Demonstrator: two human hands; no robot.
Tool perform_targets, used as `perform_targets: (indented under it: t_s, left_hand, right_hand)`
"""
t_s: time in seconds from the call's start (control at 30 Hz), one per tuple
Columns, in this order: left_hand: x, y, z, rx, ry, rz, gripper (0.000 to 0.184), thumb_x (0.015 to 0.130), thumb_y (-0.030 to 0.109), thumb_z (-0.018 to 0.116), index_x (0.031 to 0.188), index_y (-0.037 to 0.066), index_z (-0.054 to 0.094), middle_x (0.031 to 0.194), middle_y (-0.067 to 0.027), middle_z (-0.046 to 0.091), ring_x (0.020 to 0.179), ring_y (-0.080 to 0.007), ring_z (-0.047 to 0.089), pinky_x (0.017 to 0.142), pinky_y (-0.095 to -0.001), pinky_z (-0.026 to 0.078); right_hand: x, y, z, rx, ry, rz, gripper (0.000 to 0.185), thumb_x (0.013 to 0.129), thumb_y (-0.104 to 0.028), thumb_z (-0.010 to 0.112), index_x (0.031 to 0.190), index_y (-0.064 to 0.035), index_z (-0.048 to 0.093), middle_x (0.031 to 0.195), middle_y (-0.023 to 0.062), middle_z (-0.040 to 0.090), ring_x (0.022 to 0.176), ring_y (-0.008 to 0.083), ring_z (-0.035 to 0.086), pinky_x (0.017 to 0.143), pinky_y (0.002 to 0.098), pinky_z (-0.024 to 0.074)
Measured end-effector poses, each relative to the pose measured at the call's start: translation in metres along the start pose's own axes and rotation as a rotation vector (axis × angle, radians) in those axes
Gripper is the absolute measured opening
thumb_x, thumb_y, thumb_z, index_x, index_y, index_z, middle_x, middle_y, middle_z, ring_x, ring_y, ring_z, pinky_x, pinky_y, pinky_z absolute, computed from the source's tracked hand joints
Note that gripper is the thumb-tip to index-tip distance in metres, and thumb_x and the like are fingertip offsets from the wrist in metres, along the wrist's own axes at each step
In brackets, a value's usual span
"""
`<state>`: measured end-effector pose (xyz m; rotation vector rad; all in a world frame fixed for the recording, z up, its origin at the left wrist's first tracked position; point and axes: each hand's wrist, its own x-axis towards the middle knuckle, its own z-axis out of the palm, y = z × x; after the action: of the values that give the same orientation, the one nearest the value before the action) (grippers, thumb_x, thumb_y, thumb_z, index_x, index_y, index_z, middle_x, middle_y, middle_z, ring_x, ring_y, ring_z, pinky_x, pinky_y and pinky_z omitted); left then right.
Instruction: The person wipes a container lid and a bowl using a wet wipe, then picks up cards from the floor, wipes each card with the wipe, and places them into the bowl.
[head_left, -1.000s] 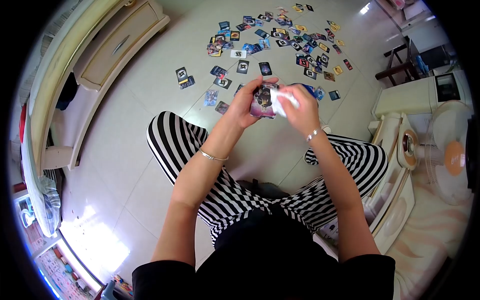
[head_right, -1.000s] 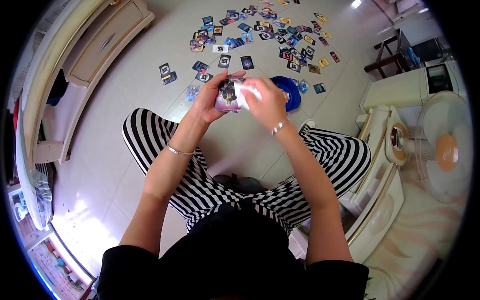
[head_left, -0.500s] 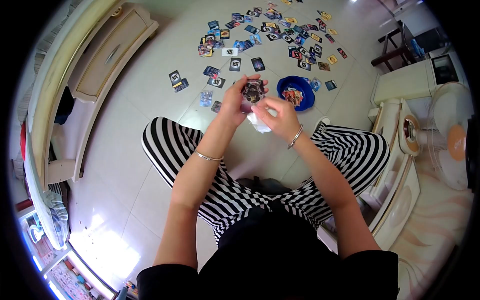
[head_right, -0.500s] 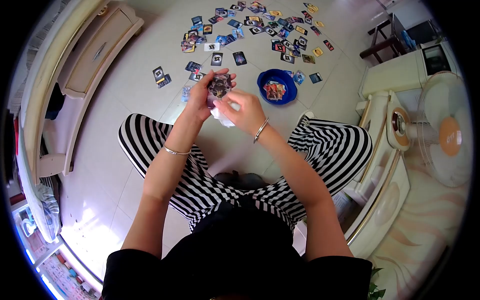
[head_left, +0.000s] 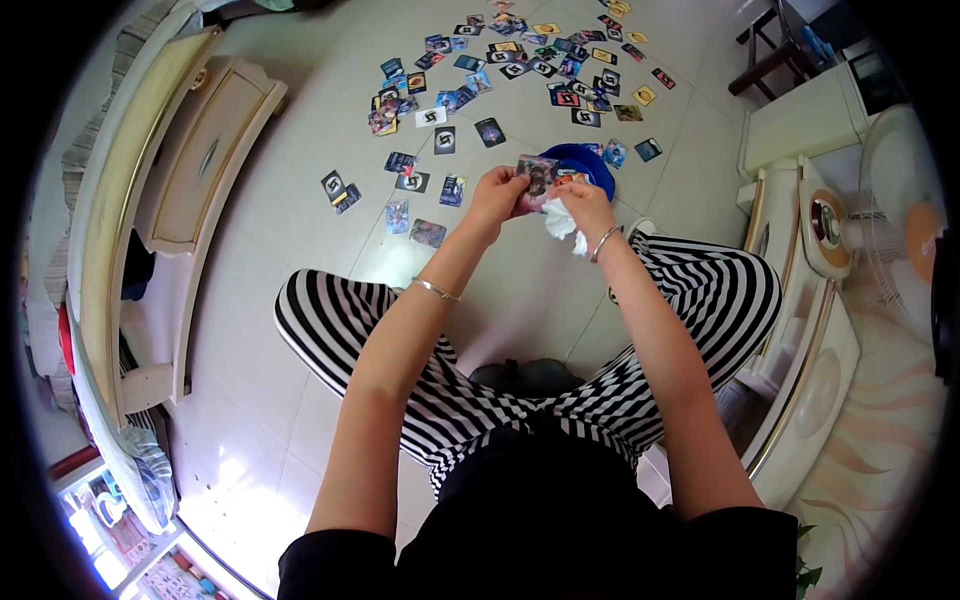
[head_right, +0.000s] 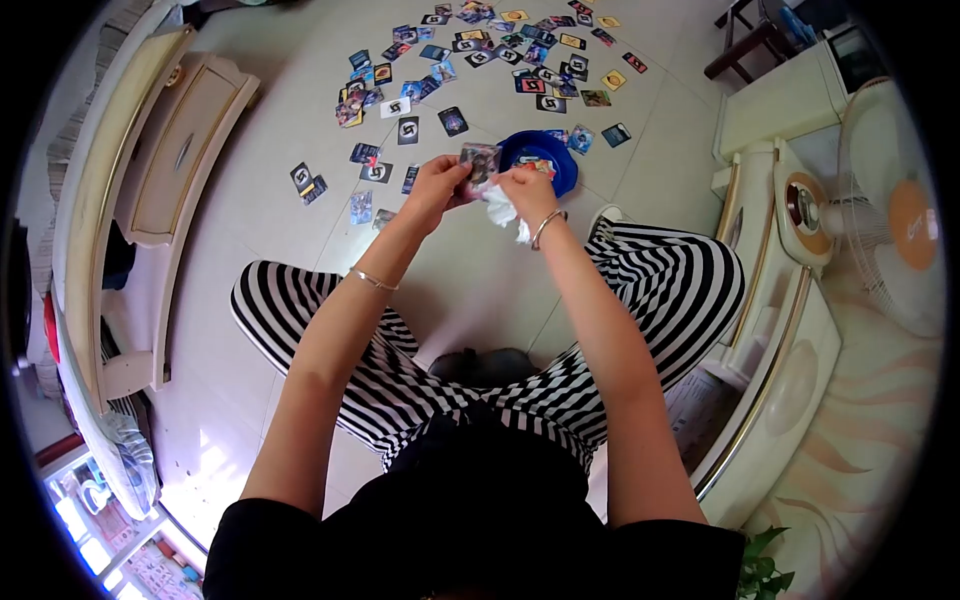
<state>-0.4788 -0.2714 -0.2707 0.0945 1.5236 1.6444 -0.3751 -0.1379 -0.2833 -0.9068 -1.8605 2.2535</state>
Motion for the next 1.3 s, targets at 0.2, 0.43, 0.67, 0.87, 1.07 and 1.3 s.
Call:
perform_targets:
  t_s: [0.2, 0.43, 0.67, 0.87, 1.07, 1.3]
  left_hand:
    - [0.074, -0.040, 0.039, 0.121, 0.064, 0.032, 0.022, 0.082, -0.002, 0.054, 0.104, -0.001, 0.051, 0.087, -0.0082, 0.059, 0.072, -0.0162, 0.063, 0.059, -0.0268, 0.055]
    - [0.163, -0.097, 0.059, 0.374, 0.100, -0.072, 0.015, 0.081, -0.007, 0.054, 0.095, -0.002, 0.054, 0.086, -0.0104, 0.061, 0.070, -0.0171, 0.063, 0.059, -0.0267, 0.055]
    - [0.228, -0.151, 0.050, 0.517, 0.142, -0.146, 0.018, 0.080, -0.006, 0.054, 0.098, -0.003, 0.057, 0.085, -0.0094, 0.063, 0.075, -0.0164, 0.064, 0.060, -0.0263, 0.054]
    - [0.231, -0.167, 0.051, 0.858, 0.230, 0.124, 0.021, 0.075, 0.004, 0.056, 0.095, -0.001, 0.062, 0.092, -0.0202, 0.064, 0.090, -0.0347, 0.061, 0.078, -0.0383, 0.049]
    - [0.199, -0.151, 0.056, 0.703, 0.218, 0.202, 0.025, 0.074, 0.003, 0.052, 0.095, -0.001, 0.063, 0.089, -0.0230, 0.063, 0.086, -0.0379, 0.060, 0.076, -0.0403, 0.048]
    - [0.132, -0.116, 0.010, 0.294, 0.272, 0.023, 0.021, 0.081, 0.001, 0.050, 0.099, -0.002, 0.061, 0.083, -0.0082, 0.063, 0.071, -0.0149, 0.061, 0.065, -0.0278, 0.051]
  right_hand:
    - [0.053, 0.025, -0.062, -0.240, 0.237, 0.114, 0.017, 0.083, -0.016, 0.059, 0.080, -0.0024, 0.069, 0.058, 0.0003, 0.056, 0.044, 0.0076, 0.046, 0.037, 0.0252, 0.0322]
    - [0.119, 0.079, -0.107, -0.223, 0.303, 0.321, 0.021, 0.079, -0.023, 0.064, 0.079, -0.0026, 0.068, 0.057, 0.0048, 0.058, 0.043, 0.0129, 0.048, 0.041, 0.0287, 0.0359]
    - [0.179, 0.130, -0.124, -0.323, 0.298, 0.423, 0.018, 0.081, -0.021, 0.059, 0.084, -0.0058, 0.069, 0.060, 0.0032, 0.060, 0.038, 0.0104, 0.044, 0.035, 0.0257, 0.0318]
    - [0.198, 0.169, -0.120, -0.479, 0.372, 0.417, 0.028, 0.075, -0.030, 0.068, 0.086, -0.0041, 0.069, 0.087, 0.0153, 0.068, 0.081, 0.0286, 0.065, 0.074, 0.0354, 0.0485]
    - [0.174, 0.140, -0.089, -0.477, 0.409, 0.289, 0.030, 0.076, -0.033, 0.066, 0.081, -0.0037, 0.068, 0.083, 0.0155, 0.067, 0.077, 0.0317, 0.063, 0.072, 0.0365, 0.0480]
    - [0.139, 0.104, -0.006, -0.176, 0.298, 0.100, 0.035, 0.082, -0.036, 0.065, 0.067, -0.0050, 0.062, 0.056, 0.0011, 0.055, 0.042, 0.0097, 0.046, 0.038, 0.0257, 0.0334]
